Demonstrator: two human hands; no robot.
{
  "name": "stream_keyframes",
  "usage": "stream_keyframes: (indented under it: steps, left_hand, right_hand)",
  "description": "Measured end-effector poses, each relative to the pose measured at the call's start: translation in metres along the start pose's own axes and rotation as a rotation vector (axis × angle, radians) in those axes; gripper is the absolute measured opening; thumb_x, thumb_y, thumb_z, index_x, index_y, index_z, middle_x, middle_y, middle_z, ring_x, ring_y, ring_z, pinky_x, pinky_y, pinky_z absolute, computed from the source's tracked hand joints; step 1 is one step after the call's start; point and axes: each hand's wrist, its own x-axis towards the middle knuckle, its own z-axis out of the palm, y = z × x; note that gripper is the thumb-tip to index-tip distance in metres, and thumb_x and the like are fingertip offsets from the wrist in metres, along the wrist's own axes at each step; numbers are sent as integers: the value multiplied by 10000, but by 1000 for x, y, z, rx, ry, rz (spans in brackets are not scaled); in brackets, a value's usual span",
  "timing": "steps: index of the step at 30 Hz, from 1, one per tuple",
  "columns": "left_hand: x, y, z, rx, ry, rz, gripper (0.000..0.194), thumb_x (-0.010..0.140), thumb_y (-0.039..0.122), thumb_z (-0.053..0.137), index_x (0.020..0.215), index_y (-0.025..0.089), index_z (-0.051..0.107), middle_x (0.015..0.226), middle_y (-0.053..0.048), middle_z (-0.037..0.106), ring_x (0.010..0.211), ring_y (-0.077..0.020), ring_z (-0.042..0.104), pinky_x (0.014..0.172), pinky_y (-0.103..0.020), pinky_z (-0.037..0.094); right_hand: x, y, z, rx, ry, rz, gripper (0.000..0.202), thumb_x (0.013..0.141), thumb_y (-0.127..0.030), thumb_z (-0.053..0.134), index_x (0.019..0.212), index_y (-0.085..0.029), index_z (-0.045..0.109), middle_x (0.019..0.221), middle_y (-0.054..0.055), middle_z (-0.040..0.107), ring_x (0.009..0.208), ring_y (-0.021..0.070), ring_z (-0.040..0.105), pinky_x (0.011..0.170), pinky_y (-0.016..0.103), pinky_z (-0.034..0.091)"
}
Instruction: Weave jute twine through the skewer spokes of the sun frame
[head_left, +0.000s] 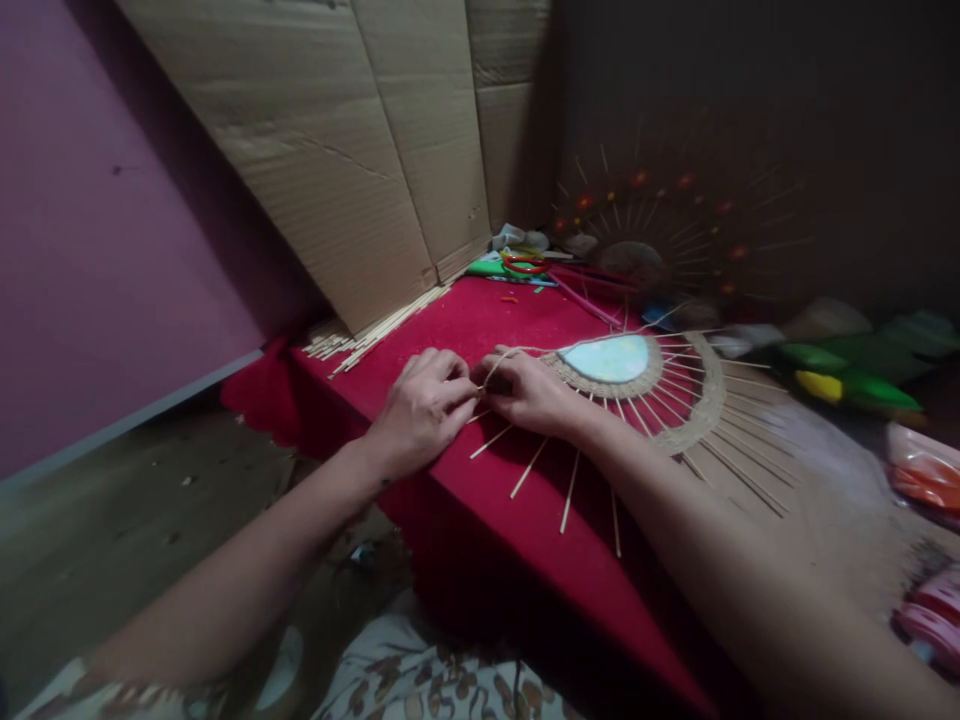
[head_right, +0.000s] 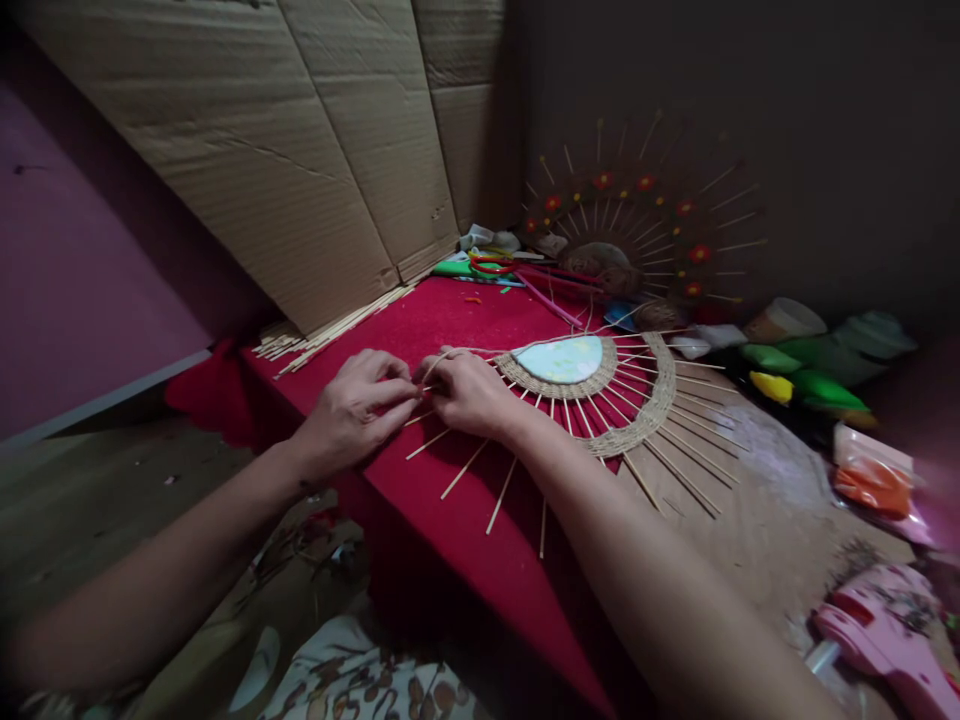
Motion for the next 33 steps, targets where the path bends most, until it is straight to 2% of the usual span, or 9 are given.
stream_keyframes:
  steps: [5, 11, 15, 19, 23, 24, 26, 30, 33]
  left_hand:
    - [20, -5, 8, -85, -54, -41, 186, 852, 208, 586, 694, 175, 677, 755, -23, 558, 749, -161, 488, 704, -307, 384]
    - [21, -14, 9, -129, -157, 9, 219, 885, 329, 578, 755, 206, 704, 736, -16, 585, 739, -163, 486, 713, -314, 361]
    - [22, -12, 11, -117, -137, 35, 233, 882, 350, 576, 751, 208, 706, 716, -20, 564, 731, -165, 476, 721, -319, 363]
    - [26, -9, 8, -285, -179, 16, 167, 859, 290, 590, 765, 204, 698, 737, -19, 593, 766, -159, 520, 724, -292, 406]
    - [31, -21, -6, -537, -190, -174, 180, 833, 238, 567, 975, 183, 664, 876, -22, 665, 789, -138, 587, 727, -263, 460]
    - [32, -27, -10, -531, -175, -252, 227, 821, 239, 572, 1027, 175, 644, 876, -19, 672, 766, -133, 590, 713, -258, 464]
    - [32, -40, -16, -426, -183, -330, 224, 783, 260, 605, 977, 156, 651, 847, -21, 672, 755, -138, 588, 706, -258, 462]
    - [33, -54, -15, -304, -404, -304, 183, 778, 312, 583, 829, 165, 677, 764, -15, 663, 686, -137, 577, 651, -257, 448]
    - [37, -48, -7, -235, -427, -252, 179, 786, 278, 543, 801, 170, 685, 774, -26, 660, 714, -147, 584, 672, -266, 450]
  right_hand:
    - [-1, 6, -10, 294, -60, 58, 148, 746, -200, 735, 860, -134, 669, 842, -6, 553, 783, 132, 538, 740, 266, 419]
    - [-1, 10, -11, 348, -89, 61, 210, 850, -331, 638, 818, -129, 684, 815, 3, 564, 780, 144, 549, 737, 284, 413]
    - [-1, 15, -15, 325, -123, 16, 127, 808, -251, 678, 822, -125, 682, 833, 1, 554, 814, 146, 547, 793, 292, 419]
    - [-1, 18, -14, 302, -119, 7, 76, 765, -171, 706, 809, -113, 683, 825, 5, 561, 807, 144, 555, 796, 291, 438]
    - [0, 20, -12, 339, -102, 17, 23, 779, -119, 677, 762, -121, 692, 846, 27, 609, 844, 142, 578, 824, 282, 455]
    - [0, 21, -12, 349, -100, 15, 41, 787, -121, 669, 754, -122, 694, 861, 36, 624, 859, 142, 584, 836, 281, 456]
    - [0, 22, -14, 371, -107, 12, 80, 814, -146, 649, 753, -131, 699, 898, 51, 650, 887, 143, 595, 854, 281, 460]
    - [-3, 21, -22, 391, -162, 32, 241, 903, -235, 544, 763, -145, 719, 948, 62, 671, 881, 140, 610, 855, 285, 462]
    - [-6, 19, -27, 409, -165, 45, 263, 899, -251, 538, 768, -127, 729, 975, 83, 664, 903, 151, 607, 861, 286, 456]
